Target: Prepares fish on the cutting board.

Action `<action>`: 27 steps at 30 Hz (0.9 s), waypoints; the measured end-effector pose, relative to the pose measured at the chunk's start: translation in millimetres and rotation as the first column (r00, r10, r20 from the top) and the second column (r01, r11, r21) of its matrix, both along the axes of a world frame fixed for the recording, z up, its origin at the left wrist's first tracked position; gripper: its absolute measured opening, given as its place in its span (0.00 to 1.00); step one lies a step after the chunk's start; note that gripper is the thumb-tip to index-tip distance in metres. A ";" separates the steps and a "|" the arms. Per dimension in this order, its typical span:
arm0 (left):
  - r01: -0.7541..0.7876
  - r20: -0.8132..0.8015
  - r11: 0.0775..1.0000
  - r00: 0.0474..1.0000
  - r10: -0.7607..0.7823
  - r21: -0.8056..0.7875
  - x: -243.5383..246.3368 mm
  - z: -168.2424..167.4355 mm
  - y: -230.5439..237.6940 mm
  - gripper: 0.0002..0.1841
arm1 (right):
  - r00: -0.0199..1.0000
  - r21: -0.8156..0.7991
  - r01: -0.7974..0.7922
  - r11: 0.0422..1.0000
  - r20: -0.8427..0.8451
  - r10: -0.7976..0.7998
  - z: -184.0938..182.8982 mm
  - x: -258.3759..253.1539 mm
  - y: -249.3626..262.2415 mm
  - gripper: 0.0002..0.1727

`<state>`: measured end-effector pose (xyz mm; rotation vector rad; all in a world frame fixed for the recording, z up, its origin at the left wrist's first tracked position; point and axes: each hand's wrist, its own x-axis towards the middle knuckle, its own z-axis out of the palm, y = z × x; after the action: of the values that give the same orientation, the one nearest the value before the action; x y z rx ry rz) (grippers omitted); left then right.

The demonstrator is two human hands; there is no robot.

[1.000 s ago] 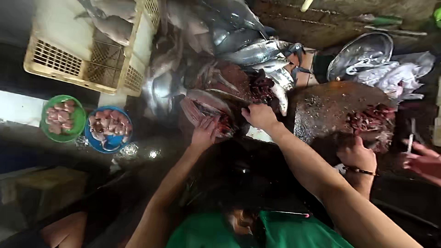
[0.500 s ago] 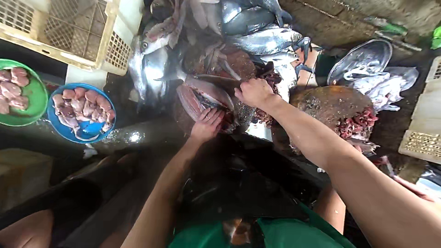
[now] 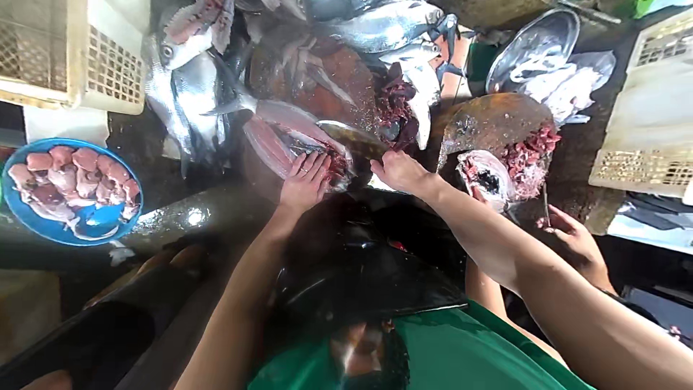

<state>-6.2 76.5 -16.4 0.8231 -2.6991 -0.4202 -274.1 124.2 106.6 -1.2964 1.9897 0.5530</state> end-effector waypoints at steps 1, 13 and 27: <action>-0.002 0.002 1.000 1.000 0.002 0.000 -0.2 -0.2 -0.2 0.28 | 1.000 0.006 0.026 1.000 0.010 -0.026 1.5 -2.7 10.4 0.35; -0.049 -0.183 0.992 0.980 0.071 0.119 9.4 11.2 1.2 0.27 | 0.987 -0.135 0.111 0.985 -0.103 -0.126 68.6 -10.9 73.1 0.37; -0.620 -0.015 0.771 0.778 0.628 0.147 52.6 6.3 -32.8 0.33 | 0.982 -0.129 -0.110 0.986 0.141 0.128 67.7 130.7 -65.9 0.24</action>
<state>46.5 43.7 -10.1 1.6384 -2.1634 -0.4515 -143.4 58.3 174.3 -1.4939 1.8558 0.3839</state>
